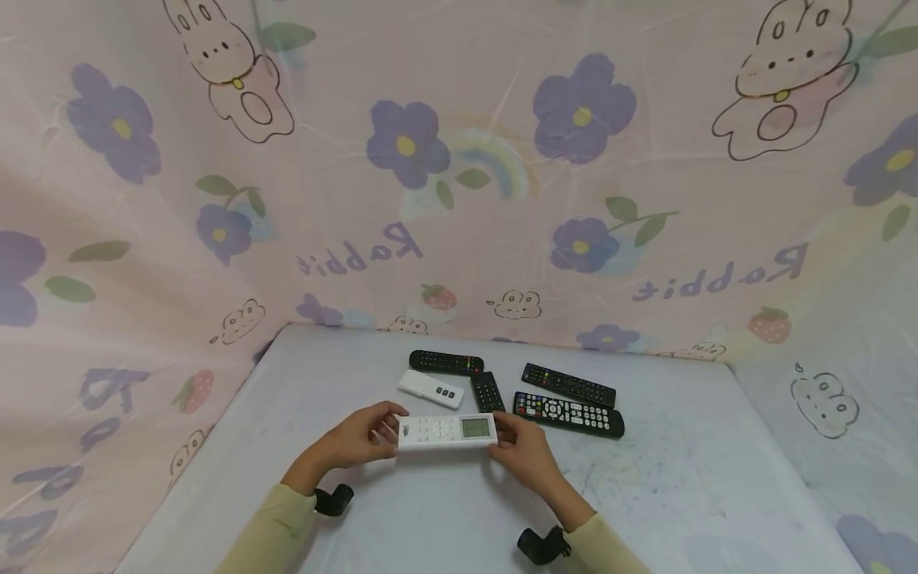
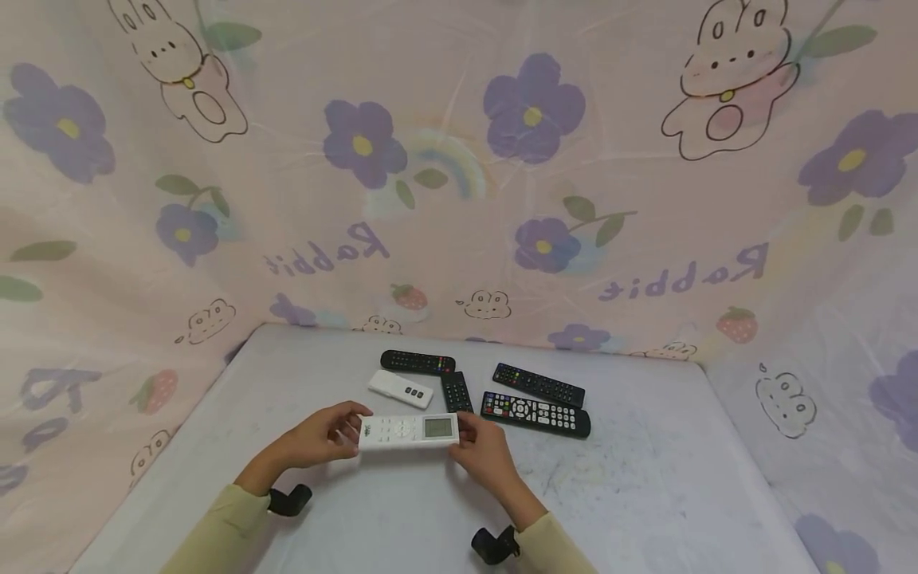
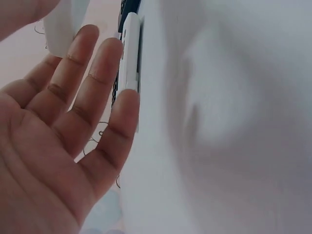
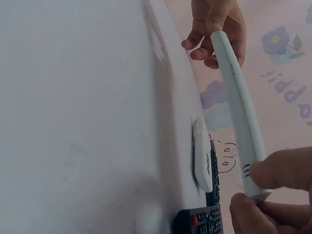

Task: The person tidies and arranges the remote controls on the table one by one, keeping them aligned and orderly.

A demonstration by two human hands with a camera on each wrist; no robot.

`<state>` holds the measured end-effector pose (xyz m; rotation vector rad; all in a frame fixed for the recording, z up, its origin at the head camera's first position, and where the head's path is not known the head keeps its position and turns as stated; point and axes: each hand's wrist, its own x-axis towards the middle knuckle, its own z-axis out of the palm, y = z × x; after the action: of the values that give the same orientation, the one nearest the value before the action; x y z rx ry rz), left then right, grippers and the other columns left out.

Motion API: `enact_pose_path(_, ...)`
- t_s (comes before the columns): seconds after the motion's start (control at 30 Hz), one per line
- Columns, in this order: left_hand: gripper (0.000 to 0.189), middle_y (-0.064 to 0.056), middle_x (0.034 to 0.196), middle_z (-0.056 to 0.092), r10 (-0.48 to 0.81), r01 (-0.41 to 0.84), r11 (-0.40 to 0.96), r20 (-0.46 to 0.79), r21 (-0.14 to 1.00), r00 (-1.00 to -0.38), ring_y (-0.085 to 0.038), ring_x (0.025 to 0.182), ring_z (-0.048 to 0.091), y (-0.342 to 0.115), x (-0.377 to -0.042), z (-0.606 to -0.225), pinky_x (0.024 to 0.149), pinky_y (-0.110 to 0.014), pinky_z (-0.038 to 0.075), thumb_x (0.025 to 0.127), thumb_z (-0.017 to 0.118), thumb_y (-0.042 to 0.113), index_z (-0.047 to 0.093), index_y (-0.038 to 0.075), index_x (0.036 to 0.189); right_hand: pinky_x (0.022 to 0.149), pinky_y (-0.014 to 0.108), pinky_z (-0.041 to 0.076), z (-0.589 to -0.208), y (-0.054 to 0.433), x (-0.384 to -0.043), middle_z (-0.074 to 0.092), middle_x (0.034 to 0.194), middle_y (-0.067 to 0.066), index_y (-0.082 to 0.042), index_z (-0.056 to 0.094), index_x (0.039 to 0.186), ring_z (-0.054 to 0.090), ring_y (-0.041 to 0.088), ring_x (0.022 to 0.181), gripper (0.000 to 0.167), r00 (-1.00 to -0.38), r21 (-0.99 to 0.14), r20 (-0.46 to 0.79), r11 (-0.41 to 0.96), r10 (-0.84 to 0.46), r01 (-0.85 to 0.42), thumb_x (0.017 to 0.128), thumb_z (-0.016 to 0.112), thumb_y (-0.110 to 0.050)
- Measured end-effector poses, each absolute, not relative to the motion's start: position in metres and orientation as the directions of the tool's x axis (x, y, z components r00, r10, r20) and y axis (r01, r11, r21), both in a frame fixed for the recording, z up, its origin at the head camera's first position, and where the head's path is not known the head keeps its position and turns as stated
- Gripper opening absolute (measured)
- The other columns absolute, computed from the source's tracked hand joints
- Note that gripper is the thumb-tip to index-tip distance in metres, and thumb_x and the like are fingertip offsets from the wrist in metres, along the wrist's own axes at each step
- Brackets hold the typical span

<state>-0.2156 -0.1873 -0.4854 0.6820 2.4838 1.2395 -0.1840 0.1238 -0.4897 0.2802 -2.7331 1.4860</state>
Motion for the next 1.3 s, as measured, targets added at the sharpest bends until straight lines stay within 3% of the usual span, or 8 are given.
enact_pose_path(0.2,0.054,-0.012,0.122,0.058,0.536,0.268,0.474,-0.034,0.839,-0.843,-0.021,0.100,0.063,-0.184,-0.214,-0.484,0.075,-0.025,0.051,0.084,0.074,0.015,0.051,0.009,0.132,0.077,0.024,0.056,-0.487,0.126,-0.189,0.070,0.107,0.013,0.003,0.061,0.121,0.068,0.021,0.094,0.048,-0.985,-0.829,0.109,0.535,-0.131,-0.163,0.075,0.073,0.000)
enact_pose_path(0.33,0.053,-0.012,0.128,0.056,0.535,0.257,0.475,-0.044,0.842,-0.844,-0.022,0.100,0.062,-0.182,-0.215,-0.482,0.077,-0.027,0.052,0.083,0.075,0.015,0.054,0.013,0.131,0.076,0.026,0.056,-0.486,0.128,-0.189,0.070,0.105,0.010,0.001,0.063,0.118,0.067,0.020,0.092,0.045,-0.986,-0.832,0.118,0.531,-0.115,-0.162,0.074,0.074,0.000)
enact_pose_path(0.63,0.051,-0.008,0.125,0.057,0.526,0.247,0.479,-0.050,0.843,-0.849,-0.019,0.098,0.061,-0.185,-0.215,-0.494,0.074,-0.026,0.053,0.081,0.076,0.017,0.056,0.019,0.128,0.070,0.022,0.055,-0.490,0.130,-0.190,0.070,0.097,0.010,0.001,0.064,0.113,0.066,0.015,0.083,0.039,-0.989,-0.838,0.073,0.530,-0.127,-0.130,0.076,0.075,-0.002)
enact_pose_path(0.93,0.052,-0.009,0.115,0.064,0.557,0.210,0.426,-0.072,0.880,-0.827,-0.019,0.099,0.063,-0.195,-0.207,-0.494,0.078,-0.026,0.054,0.081,0.078,0.019,0.055,0.010,0.126,0.068,0.021,0.054,-0.493,0.114,-0.193,0.072,0.098,0.012,0.002,0.066,0.112,0.068,0.015,0.083,0.031,-0.982,-0.829,0.097,0.533,-0.163,-0.171,0.082,0.070,-0.004)
enact_pose_path(1.3,0.055,-0.006,0.105,0.065,0.541,0.228,0.400,-0.028,0.888,-0.840,-0.019,0.088,0.061,-0.177,-0.203,-0.495,0.070,-0.024,0.052,0.075,0.083,0.027,0.060,0.016,0.123,0.064,0.017,0.052,-0.494,0.119,-0.197,0.070,0.100,0.013,0.000,0.062,0.121,0.067,0.013,0.079,0.041,-0.977,-0.819,0.152,0.534,-0.151,-0.210,0.083,0.073,-0.008)
